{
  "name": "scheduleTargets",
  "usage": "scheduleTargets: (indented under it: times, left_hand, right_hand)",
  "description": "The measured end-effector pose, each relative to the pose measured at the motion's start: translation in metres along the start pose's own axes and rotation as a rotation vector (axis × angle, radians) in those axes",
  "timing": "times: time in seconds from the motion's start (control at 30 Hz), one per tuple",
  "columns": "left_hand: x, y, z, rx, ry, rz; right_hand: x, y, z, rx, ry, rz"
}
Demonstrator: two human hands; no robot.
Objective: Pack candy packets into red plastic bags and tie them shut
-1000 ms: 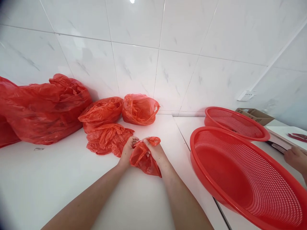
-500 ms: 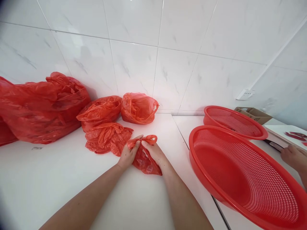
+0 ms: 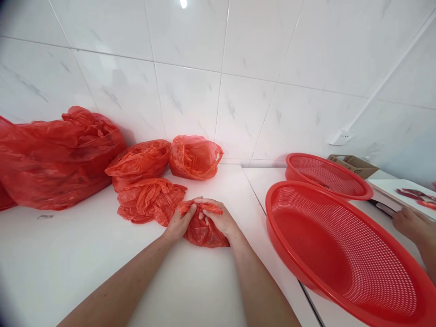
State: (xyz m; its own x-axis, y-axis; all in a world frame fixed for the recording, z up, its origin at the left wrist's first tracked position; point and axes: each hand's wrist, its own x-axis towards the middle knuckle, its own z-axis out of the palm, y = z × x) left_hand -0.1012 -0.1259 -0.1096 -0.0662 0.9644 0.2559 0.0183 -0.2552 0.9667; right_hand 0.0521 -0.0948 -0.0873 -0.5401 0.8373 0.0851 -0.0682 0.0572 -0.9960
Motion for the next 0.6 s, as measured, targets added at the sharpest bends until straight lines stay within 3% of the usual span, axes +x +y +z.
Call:
scheduleTargets:
  times: [0.13, 0.37, 0.6]
  left_hand:
    - [0.001, -0.002, 0.001, -0.040, -0.005, -0.074]
    - [0.010, -0.011, -0.002, -0.184, 0.072, -0.172]
    - [0.007, -0.008, -0.002, -0.144, 0.108, -0.184]
  right_hand:
    - [-0.002, -0.005, 0.003, -0.018, 0.057, 0.035]
    - [-0.001, -0.002, 0.001, 0.386, -0.112, 0.149]
    - [0.002, 0.003, -0.003, 0.217, -0.093, 0.055]
